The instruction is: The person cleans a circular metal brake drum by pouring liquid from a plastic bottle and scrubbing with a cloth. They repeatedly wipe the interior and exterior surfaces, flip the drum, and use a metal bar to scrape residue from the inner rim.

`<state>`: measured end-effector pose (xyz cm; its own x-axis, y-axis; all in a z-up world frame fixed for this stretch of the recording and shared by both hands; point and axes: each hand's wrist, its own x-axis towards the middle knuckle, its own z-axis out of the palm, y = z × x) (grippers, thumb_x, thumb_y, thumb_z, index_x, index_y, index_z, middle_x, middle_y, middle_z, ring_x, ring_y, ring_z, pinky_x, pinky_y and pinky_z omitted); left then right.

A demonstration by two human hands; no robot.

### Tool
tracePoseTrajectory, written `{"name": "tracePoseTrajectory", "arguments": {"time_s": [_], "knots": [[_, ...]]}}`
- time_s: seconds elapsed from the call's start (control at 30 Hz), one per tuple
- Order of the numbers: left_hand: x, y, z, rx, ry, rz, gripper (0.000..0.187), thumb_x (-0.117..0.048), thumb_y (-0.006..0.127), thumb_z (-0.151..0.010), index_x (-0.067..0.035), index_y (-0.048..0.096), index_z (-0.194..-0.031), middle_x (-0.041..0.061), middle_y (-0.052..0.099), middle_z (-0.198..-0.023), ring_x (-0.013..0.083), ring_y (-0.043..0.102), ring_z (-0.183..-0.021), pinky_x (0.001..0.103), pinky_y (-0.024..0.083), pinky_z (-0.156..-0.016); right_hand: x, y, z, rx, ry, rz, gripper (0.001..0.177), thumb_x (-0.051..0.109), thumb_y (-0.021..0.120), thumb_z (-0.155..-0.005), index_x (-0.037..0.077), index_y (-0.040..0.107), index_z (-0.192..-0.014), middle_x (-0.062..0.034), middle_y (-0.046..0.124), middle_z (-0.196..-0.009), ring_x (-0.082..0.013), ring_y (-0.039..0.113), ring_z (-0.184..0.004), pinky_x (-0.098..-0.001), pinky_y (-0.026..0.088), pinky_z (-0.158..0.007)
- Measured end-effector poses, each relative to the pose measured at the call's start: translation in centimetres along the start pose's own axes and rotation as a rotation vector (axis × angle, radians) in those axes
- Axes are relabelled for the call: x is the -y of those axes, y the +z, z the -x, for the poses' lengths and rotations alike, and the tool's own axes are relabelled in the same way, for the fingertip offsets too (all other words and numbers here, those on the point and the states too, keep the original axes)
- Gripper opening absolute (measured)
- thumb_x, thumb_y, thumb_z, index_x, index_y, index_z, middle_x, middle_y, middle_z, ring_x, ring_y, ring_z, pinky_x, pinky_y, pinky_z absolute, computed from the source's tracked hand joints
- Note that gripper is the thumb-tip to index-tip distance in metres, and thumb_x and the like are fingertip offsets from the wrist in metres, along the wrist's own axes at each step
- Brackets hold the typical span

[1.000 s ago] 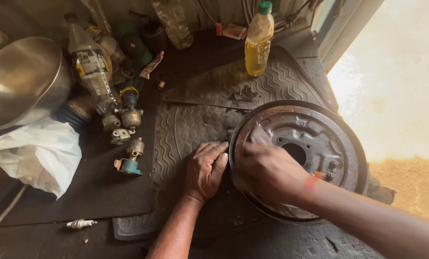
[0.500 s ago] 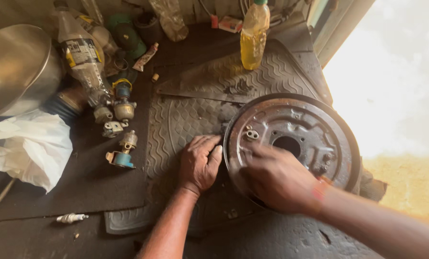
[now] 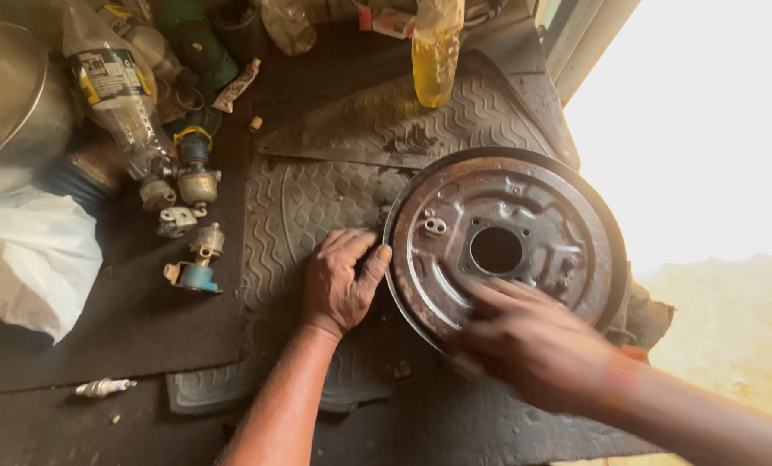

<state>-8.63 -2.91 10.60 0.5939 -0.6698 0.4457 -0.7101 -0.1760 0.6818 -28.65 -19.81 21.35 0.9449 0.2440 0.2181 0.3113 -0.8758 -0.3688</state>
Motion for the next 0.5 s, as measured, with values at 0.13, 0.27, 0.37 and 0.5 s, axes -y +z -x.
{"name": "tracePoseTrajectory", "arguments": {"time_s": [0.13, 0.27, 0.37, 0.5], "knots": [[-0.2, -0.2, -0.1, -0.002, 0.007, -0.028, 0.037, -0.035, 0.064, -0.098, 0.0, 0.072, -0.103, 0.017, 0.073, -0.109, 0.0371, 0.066, -0.106, 0.044, 0.052, -0.093, -2.1, -5.1, 3.4, 0.733, 0.826, 0.151, 0.015, 0.033, 0.068, -0.093, 0.037, 0.079, -0.103, 0.0144, 0.077, -0.096, -0.0075, 0.07, -0.091, -0.0274, 0.059, -0.084], [-0.3, -0.1, -0.1, -0.009, 0.004, -0.022, 0.035, -0.034, 0.064, -0.098, 0.0, 0.072, -0.103, 0.017, 0.074, -0.108, 0.0368, 0.066, -0.105, 0.044, 0.052, -0.093, -2.1, -3.5, 5.8, -0.049, 0.594, 0.114, 0.024, 0.021, 0.076, -0.079, 0.016, 0.073, -0.103, 0.0061, 0.076, -0.086, -0.0129, 0.072, -0.079, -0.0312, 0.06, -0.072], [-0.3, 0.3, -0.6, -0.016, 0.014, -0.003, 0.035, -0.033, 0.064, -0.098, 0.001, 0.072, -0.103, 0.017, 0.074, -0.108, 0.0372, 0.066, -0.104, 0.044, 0.052, -0.092, -1.3, -0.7, 4.6, -0.433, 0.426, 0.074, 0.016, 0.01, 0.076, -0.083, 0.008, 0.069, -0.096, -0.0024, 0.072, -0.092, -0.018, 0.073, -0.077, -0.0327, 0.059, -0.069], [-0.3, 0.0, -0.2, -0.018, 0.014, -0.025, 0.035, -0.034, 0.064, -0.098, 0.0, 0.072, -0.101, 0.017, 0.073, -0.108, 0.0373, 0.066, -0.105, 0.044, 0.052, -0.093, -1.4, -0.4, 3.3, -0.458, 0.49, 0.078, 0.026, 0.001, 0.066, -0.086, 0.008, 0.073, -0.111, -0.0091, 0.072, -0.107, -0.0268, 0.071, -0.098, -0.0377, 0.059, -0.08]]}}
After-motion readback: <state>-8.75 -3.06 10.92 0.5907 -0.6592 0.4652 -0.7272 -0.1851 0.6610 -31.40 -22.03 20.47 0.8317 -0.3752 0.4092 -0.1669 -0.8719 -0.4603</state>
